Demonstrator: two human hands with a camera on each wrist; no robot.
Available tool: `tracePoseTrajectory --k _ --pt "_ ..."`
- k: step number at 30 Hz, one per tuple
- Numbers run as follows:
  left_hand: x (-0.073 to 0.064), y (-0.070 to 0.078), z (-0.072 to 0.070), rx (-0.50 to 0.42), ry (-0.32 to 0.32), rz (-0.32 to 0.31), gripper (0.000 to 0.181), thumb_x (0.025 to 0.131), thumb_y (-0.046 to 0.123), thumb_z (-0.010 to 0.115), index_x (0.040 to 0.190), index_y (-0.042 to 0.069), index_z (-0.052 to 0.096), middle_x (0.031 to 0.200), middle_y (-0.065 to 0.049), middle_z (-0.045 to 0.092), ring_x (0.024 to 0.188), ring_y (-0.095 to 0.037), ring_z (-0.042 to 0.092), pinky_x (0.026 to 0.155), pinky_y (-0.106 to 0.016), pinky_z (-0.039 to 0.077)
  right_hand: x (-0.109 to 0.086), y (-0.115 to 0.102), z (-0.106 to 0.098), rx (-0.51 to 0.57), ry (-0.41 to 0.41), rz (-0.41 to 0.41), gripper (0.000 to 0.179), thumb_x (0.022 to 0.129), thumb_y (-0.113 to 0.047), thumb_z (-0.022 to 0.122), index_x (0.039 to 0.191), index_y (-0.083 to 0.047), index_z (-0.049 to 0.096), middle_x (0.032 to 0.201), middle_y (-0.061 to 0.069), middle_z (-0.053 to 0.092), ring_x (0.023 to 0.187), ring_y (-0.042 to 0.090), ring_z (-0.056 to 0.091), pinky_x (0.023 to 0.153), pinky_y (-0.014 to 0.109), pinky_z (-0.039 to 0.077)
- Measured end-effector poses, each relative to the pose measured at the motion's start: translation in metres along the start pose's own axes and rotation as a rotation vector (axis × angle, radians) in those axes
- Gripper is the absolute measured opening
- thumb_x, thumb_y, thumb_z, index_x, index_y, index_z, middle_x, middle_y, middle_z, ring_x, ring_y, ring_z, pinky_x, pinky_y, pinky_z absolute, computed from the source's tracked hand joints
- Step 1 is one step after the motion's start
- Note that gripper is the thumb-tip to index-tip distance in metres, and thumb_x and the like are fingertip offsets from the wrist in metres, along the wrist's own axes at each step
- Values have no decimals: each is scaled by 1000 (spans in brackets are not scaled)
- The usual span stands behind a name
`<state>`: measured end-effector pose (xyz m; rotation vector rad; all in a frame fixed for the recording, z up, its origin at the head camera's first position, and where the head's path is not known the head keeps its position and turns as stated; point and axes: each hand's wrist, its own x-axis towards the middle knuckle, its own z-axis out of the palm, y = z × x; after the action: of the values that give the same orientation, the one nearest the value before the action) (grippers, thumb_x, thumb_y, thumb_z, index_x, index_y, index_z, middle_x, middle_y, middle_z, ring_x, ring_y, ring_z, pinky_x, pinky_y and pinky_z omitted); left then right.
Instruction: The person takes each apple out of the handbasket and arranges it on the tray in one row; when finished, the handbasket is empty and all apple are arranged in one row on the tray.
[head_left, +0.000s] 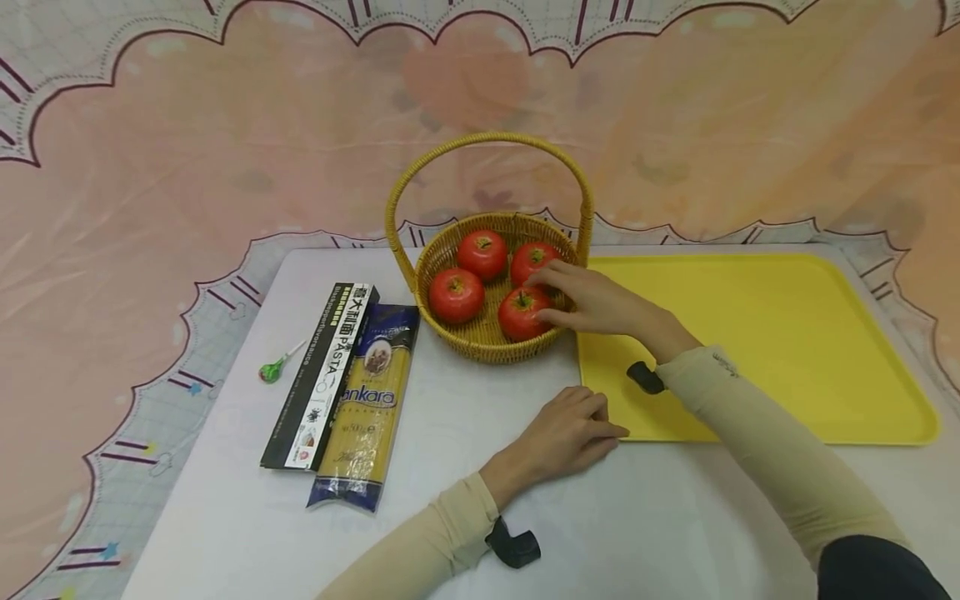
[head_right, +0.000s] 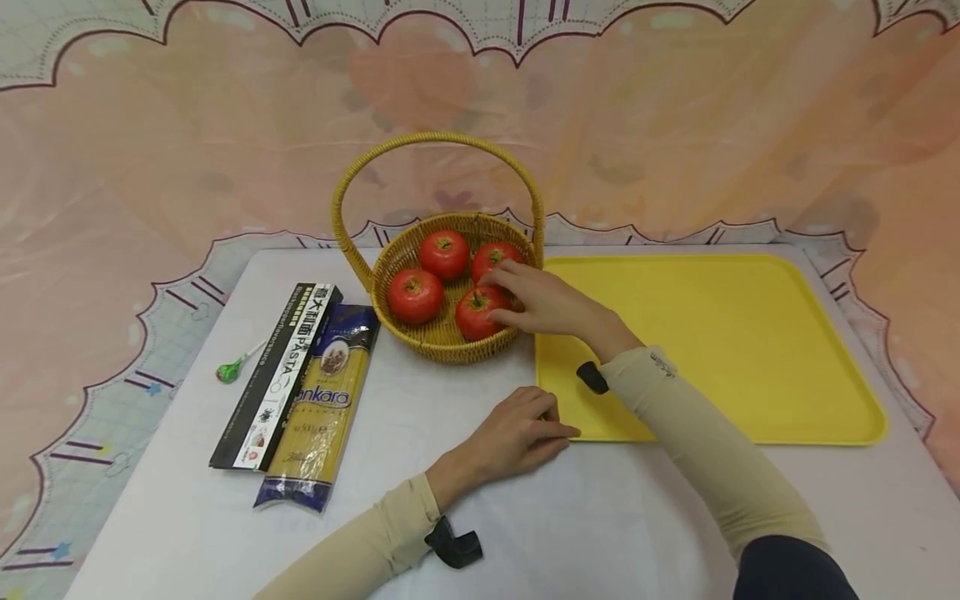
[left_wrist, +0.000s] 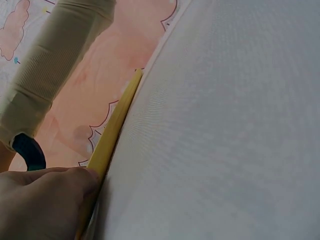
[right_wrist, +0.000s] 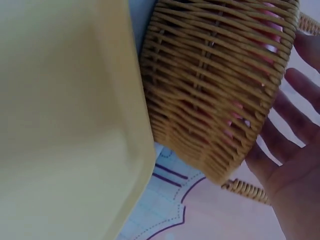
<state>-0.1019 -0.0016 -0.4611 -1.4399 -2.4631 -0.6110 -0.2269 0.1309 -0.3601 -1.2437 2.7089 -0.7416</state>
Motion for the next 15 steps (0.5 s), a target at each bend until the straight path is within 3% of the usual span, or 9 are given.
tracePoseTrajectory --k 6,12,15 --pt "0 0 0 13 -6 19 21 90 29 61 106 29 73 84 10 53 87 -7 50 88 -23 39 8 -1 4 -47 -44 54 49 87 -42 63 128 -17 53 130 3 50 112 21 53 97 42 44" --pt "0 -1 2 -7 -8 5 20 89 28 61 105 29 74 83 10 53 88 -6 50 90 -22 39 14 0 7 -74 -140 136 61 85 -51 62 136 -21 48 144 11 40 122 32 52 101 51 41" --pt "-1 -1 3 -14 3 1 20 89 28 62 105 29 74 82 11 53 88 -7 50 91 -22 39 19 -1 7 -75 -186 167 67 83 -54 63 139 -23 45 149 15 35 132 36 43 104 55 36"
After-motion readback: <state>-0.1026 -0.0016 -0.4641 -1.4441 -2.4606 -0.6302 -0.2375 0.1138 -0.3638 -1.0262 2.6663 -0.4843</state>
